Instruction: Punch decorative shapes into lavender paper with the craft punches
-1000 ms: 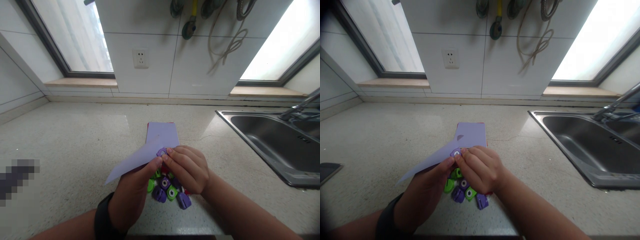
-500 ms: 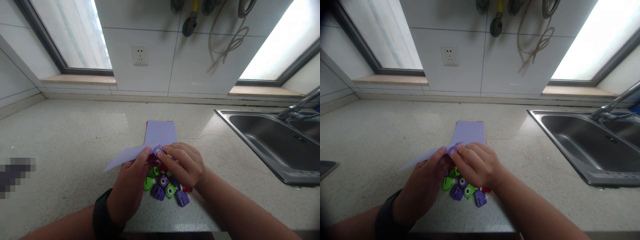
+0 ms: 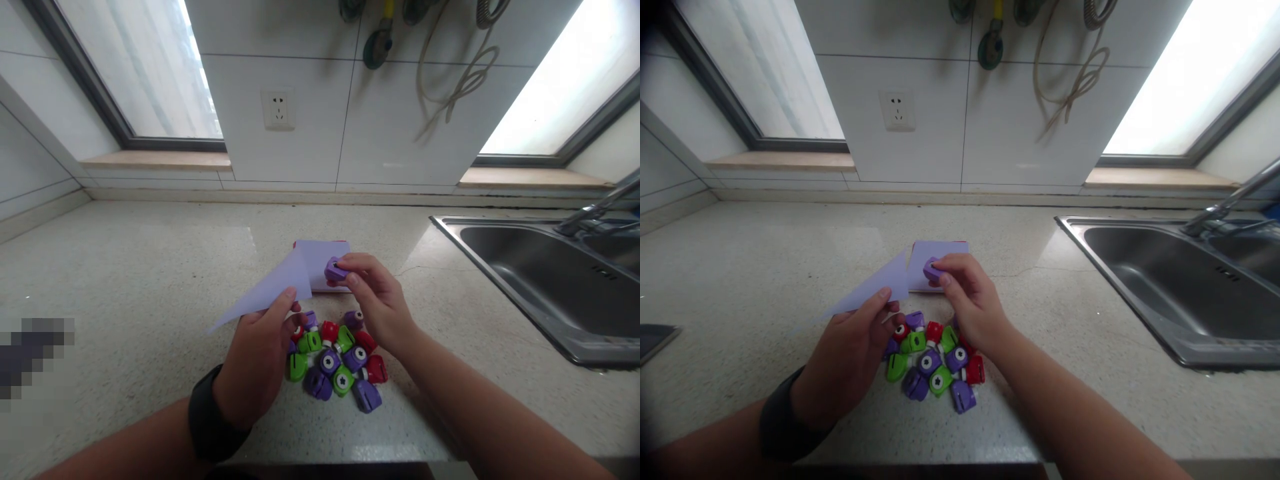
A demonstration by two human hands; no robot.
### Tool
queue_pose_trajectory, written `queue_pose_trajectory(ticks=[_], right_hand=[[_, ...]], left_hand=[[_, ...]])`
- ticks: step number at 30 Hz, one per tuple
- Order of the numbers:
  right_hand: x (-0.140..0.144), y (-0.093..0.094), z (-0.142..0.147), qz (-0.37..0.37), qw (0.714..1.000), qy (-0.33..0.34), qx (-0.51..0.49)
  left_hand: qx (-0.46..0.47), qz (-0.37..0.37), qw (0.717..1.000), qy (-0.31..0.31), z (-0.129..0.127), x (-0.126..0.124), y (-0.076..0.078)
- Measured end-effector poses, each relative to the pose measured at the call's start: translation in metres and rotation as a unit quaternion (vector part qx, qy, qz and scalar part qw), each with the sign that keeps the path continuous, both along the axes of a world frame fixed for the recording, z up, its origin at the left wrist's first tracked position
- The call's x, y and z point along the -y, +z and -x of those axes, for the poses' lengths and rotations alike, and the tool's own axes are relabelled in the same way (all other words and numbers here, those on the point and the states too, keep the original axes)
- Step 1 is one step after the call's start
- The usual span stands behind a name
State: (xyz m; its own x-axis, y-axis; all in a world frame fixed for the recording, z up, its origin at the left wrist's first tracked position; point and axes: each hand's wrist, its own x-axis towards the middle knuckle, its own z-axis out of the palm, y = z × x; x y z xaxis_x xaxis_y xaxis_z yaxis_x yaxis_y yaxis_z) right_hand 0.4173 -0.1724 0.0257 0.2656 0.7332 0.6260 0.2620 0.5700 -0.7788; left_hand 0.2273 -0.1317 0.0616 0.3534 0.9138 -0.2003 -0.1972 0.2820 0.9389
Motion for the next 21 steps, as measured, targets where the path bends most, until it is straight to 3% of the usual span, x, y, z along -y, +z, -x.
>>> queue_pose_trajectory(ticks=[5,11,21], right_hand=[[-0.003,-0.003,-0.006,0.098,0.987,0.038,-0.119],[-0.006,-0.005,-0.007,0.175,0.960,0.034,-0.217],[-0.004,0.001,0.000,0.189,0.934,0.058,-0.299]], left_hand=[[-0.014,0.028,0.999,-0.007,-0.004,-0.002,0.002],[0.021,0.062,0.997,0.045,-0.012,-0.006,0.001],[0.086,0.037,0.994,0.059,-0.015,-0.020,-0.012]])
